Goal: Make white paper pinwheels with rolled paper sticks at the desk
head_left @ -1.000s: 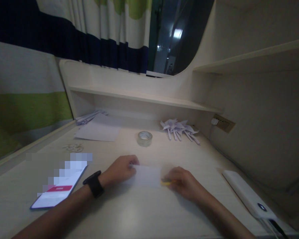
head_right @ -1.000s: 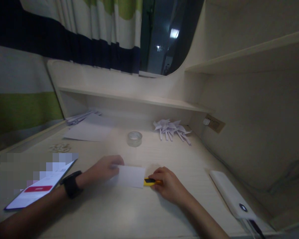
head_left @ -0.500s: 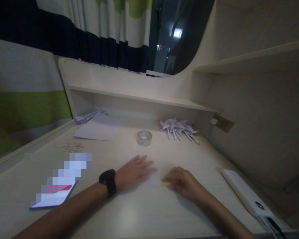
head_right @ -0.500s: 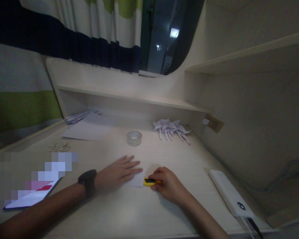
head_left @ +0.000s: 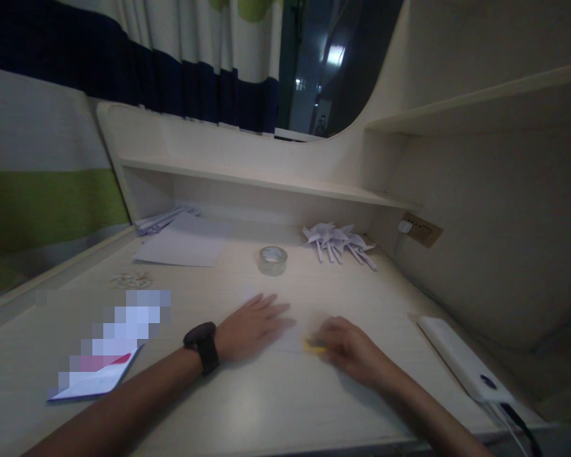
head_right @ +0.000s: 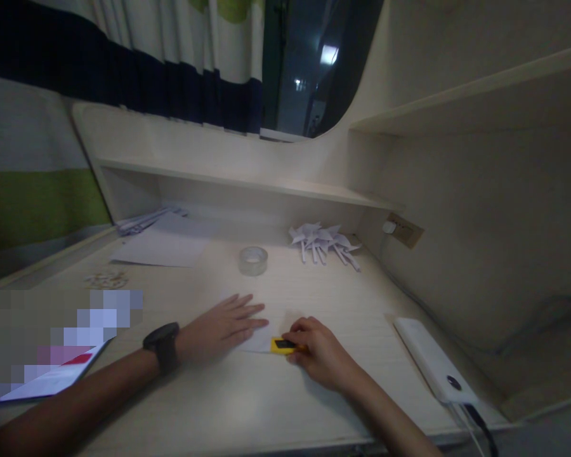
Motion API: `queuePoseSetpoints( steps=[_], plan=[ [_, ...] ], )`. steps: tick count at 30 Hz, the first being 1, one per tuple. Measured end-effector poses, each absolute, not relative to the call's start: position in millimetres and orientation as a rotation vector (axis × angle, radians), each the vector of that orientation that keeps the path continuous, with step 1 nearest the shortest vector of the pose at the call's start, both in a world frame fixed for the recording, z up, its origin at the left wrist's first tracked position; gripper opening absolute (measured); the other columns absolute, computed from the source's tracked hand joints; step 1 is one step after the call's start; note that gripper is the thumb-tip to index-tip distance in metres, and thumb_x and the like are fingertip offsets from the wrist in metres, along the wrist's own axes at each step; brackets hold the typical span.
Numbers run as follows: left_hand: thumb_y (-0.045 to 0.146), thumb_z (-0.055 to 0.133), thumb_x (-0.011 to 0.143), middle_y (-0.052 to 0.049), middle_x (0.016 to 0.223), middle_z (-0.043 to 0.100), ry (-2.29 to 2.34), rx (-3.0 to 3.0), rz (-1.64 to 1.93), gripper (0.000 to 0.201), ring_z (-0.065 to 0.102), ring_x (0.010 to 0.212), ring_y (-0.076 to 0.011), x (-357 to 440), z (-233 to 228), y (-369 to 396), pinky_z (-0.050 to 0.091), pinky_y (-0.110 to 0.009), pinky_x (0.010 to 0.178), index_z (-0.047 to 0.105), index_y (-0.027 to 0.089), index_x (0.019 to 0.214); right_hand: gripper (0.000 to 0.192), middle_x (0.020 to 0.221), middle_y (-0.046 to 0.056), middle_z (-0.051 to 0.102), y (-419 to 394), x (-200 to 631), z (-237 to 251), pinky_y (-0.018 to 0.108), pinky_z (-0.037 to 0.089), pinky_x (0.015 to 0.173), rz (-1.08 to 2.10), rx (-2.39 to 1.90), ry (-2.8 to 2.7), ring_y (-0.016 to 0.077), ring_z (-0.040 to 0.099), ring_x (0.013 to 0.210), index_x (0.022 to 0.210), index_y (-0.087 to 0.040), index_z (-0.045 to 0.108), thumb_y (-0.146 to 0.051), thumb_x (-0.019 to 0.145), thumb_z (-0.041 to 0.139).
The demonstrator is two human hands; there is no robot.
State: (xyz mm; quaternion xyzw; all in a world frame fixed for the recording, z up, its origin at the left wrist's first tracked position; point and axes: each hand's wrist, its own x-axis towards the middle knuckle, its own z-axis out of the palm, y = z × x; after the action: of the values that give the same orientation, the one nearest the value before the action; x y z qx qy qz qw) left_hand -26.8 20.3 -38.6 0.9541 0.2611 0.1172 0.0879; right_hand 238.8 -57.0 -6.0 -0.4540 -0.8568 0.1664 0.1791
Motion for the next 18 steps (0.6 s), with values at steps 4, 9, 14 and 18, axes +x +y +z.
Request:
queuePoseSetpoints(
  steps=[4, 9, 14, 18],
  plan=[
    [0.04, 0.025, 0.1, 0.004, 0.15, 0.033, 0.804, 2.845, 0.332, 0.04, 0.02, 0.14, -0.0251, -26.5, -37.0, 18.3, 0.014, -0.05, 0.111, 0.039, 0.041, 0.137, 0.03, 0.097, 0.009, 0.062, -55.9, 239.5, -9.6, 0.033, 0.043, 0.079, 0.432, -1.269, -2.424, 0.0218, 0.055, 0.089, 0.107, -0.021, 0.069, -0.015, 0.081, 0.057],
    [0.04, 0.024, 0.1, 0.003, 0.15, 0.033, 0.805, 2.867, 0.325, 0.041, 0.019, 0.14, -0.0253, -26.0, -37.6, 17.5, 0.013, -0.05, 0.112, 0.038, 0.039, 0.138, 0.031, 0.091, 0.008, 0.059, -56.7, 240.4, -13.3, 0.031, 0.042, 0.075, 0.429, -1.305, -2.397, 0.0206, 0.053, 0.086, 0.108, -0.021, 0.069, -0.014, 0.08, 0.058],
    [0.04, 0.024, 0.1, 0.002, 0.149, 0.035, 0.805, 2.873, 0.346, 0.04, 0.02, 0.14, -0.0246, -26.2, -37.1, 16.6, 0.013, -0.049, 0.112, 0.04, 0.037, 0.137, 0.031, 0.089, 0.007, 0.057, -59.2, 241.7, -13.3, 0.031, 0.041, 0.074, 0.434, -1.333, -2.375, 0.0204, 0.052, 0.084, 0.108, -0.021, 0.069, -0.014, 0.079, 0.059],
    [0.04, 0.024, 0.1, 0.003, 0.149, 0.035, 0.799, 2.869, 0.352, 0.04, 0.02, 0.14, -0.0243, -26.4, -36.9, 16.8, 0.014, -0.049, 0.112, 0.04, 0.038, 0.137, 0.029, 0.088, 0.007, 0.056, -61.6, 243.0, -11.9, 0.031, 0.041, 0.074, 0.458, -1.338, -2.371, 0.02, 0.052, 0.083, 0.109, -0.021, 0.069, -0.017, 0.081, 0.059]
  ],
)
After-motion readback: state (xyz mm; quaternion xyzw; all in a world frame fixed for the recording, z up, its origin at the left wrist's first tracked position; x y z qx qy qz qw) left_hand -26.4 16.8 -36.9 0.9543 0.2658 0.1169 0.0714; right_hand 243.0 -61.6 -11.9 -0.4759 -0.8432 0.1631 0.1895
